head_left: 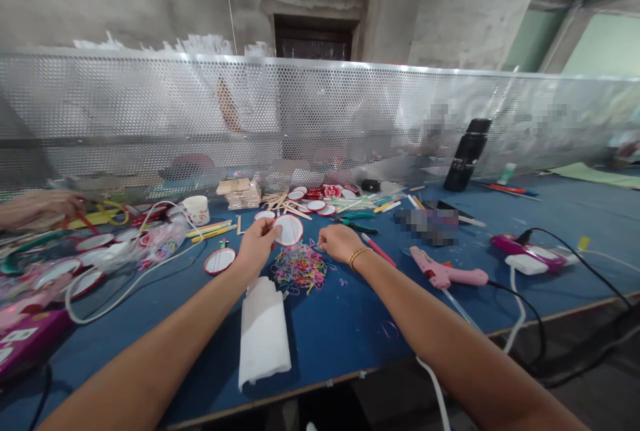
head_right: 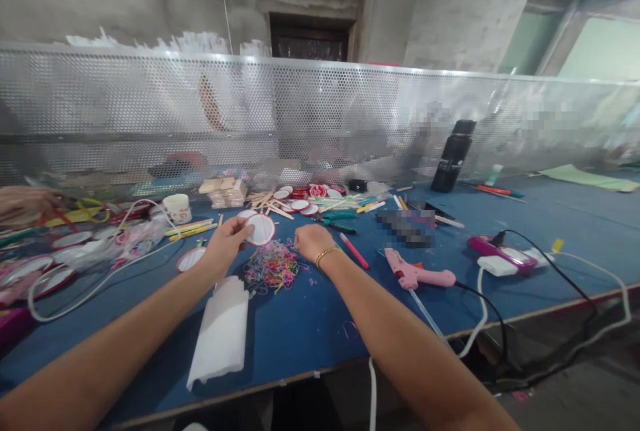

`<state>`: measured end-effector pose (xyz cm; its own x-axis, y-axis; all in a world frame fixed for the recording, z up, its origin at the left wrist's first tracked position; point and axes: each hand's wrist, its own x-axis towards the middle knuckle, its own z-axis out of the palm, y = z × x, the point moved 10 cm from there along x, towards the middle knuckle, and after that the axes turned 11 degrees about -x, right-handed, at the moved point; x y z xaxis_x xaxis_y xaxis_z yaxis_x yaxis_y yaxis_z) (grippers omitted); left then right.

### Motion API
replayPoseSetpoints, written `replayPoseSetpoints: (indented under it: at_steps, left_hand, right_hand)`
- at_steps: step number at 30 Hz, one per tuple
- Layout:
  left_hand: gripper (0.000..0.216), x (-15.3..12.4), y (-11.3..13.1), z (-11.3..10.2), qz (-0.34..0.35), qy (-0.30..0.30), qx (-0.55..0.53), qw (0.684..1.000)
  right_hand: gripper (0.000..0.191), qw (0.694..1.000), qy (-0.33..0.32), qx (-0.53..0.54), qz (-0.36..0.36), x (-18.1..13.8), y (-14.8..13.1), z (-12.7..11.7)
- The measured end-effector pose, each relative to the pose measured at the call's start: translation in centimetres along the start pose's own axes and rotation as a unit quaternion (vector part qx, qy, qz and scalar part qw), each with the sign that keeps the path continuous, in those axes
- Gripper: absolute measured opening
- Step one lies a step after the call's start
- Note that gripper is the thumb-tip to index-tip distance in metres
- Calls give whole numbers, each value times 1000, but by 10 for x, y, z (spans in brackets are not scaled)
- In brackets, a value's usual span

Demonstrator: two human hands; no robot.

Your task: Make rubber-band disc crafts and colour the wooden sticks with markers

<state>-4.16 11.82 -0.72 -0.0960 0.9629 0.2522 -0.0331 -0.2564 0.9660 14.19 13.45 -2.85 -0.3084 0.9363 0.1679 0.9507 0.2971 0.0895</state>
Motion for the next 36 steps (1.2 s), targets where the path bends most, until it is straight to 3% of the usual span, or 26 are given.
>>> replayPoseSetpoints:
  at_steps: [8, 15, 24, 28, 30, 33, 34, 36]
  left_hand:
    - [22, -1, 2, 0, 1, -4, -8, 1000]
    - [20, 2, 1, -2, 12, -3, -3, 1000]
    - [23, 1, 3, -2, 7, 2, -12, 1000]
    - [26, -1, 6, -2, 7, 6, -15, 1000]
    - [26, -1, 8, -3, 8, 10, -15, 1000]
    - [22, -2, 11, -3, 9, 18, -17, 1000]
    - [20, -2, 11, -3, 9, 21, -19, 1000]
    - [18, -2, 12, -4, 9, 25, -22, 999]
  right_hand:
    - [19, 999, 41, -3, -11, 0, -2, -6]
    - [21, 995, 86, 35, 44, -3, 13, -27]
    - [13, 999, 23, 37, 26, -8, 12, -17]
    - [23, 991, 71, 100, -62, -10, -11, -27]
    - [45, 976, 84, 139, -144, -14, -34, -30]
    - [81, 962, 43, 136, -234, -22, -64, -20]
    - [80, 958, 31, 133, -251, -23, -71, -16]
    - [61, 954, 29, 144, -262, -24, -76, -14]
